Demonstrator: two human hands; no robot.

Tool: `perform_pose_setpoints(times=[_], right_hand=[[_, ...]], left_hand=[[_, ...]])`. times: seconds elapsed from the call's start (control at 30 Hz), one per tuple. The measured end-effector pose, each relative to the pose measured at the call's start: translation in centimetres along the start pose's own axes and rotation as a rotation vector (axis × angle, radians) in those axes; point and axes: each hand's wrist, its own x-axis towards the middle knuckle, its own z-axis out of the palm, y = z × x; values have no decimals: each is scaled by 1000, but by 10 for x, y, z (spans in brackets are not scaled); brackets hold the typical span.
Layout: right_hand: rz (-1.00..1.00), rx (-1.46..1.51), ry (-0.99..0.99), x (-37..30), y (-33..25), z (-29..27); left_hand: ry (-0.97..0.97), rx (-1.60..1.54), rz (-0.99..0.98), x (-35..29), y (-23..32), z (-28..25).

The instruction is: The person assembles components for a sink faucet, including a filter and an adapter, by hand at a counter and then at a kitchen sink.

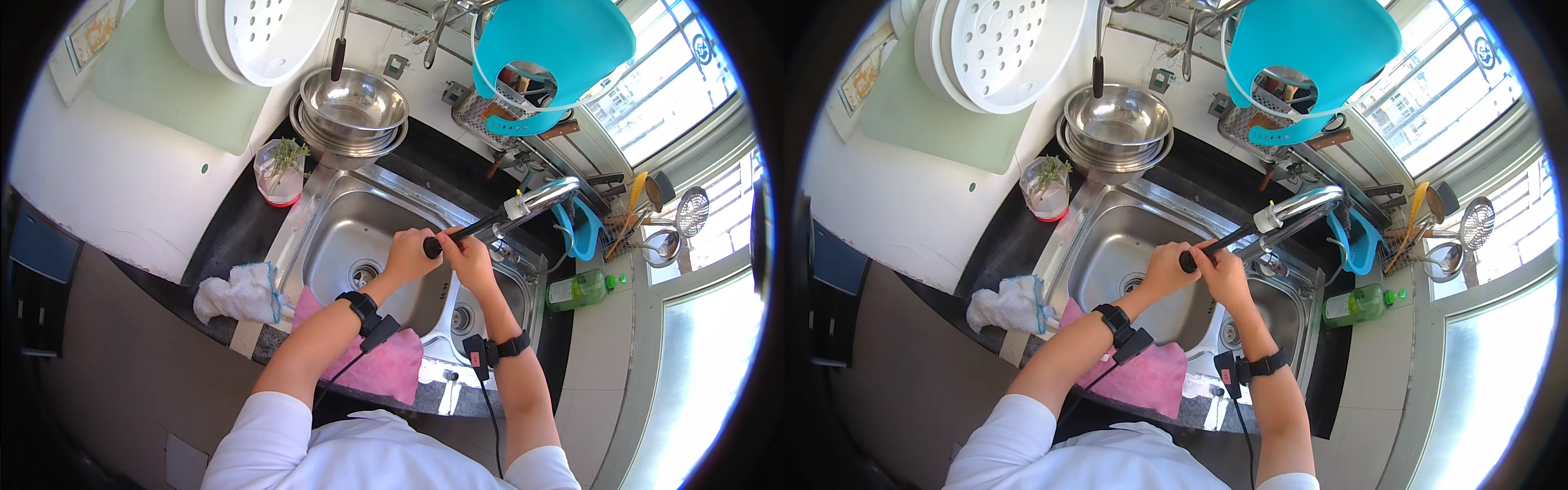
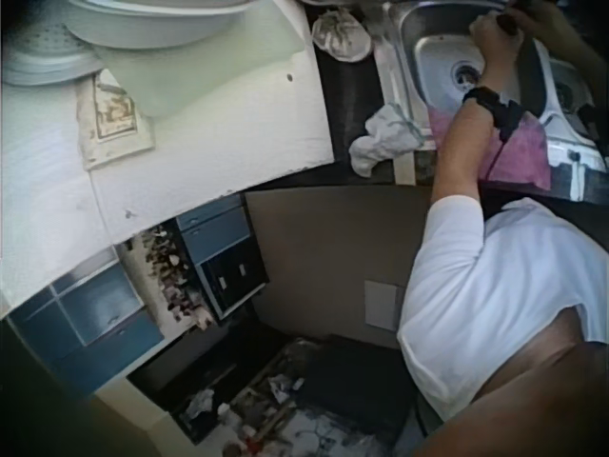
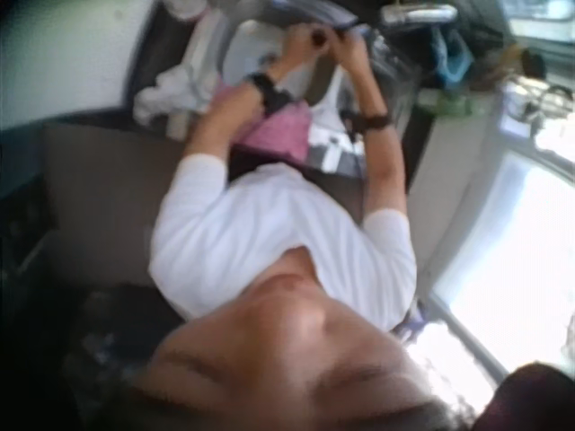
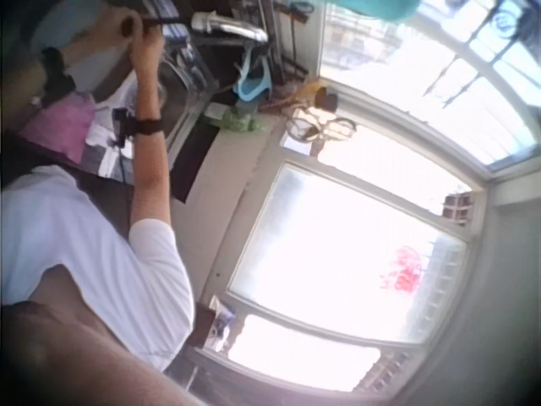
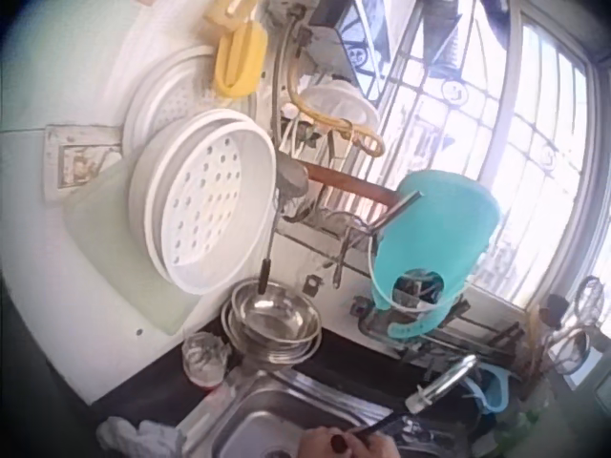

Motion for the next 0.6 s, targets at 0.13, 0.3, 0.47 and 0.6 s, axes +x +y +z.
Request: perform_pose_setpoints(times=[0.13,0.3,0.47,0.6], right_hand=[[-41,15,64,0,0,7],[-23,-34,37,2,0,6],[28,-2,-40,6,-6,4],[13,49,-93,5,-4,3]], left_hand=[[296,-8,-117,-7,13,20],[9,-167,-127,0,-2,12],[-743,-209,63,37,-18,-34],[-1158,-410,105,57,-30,-35]])
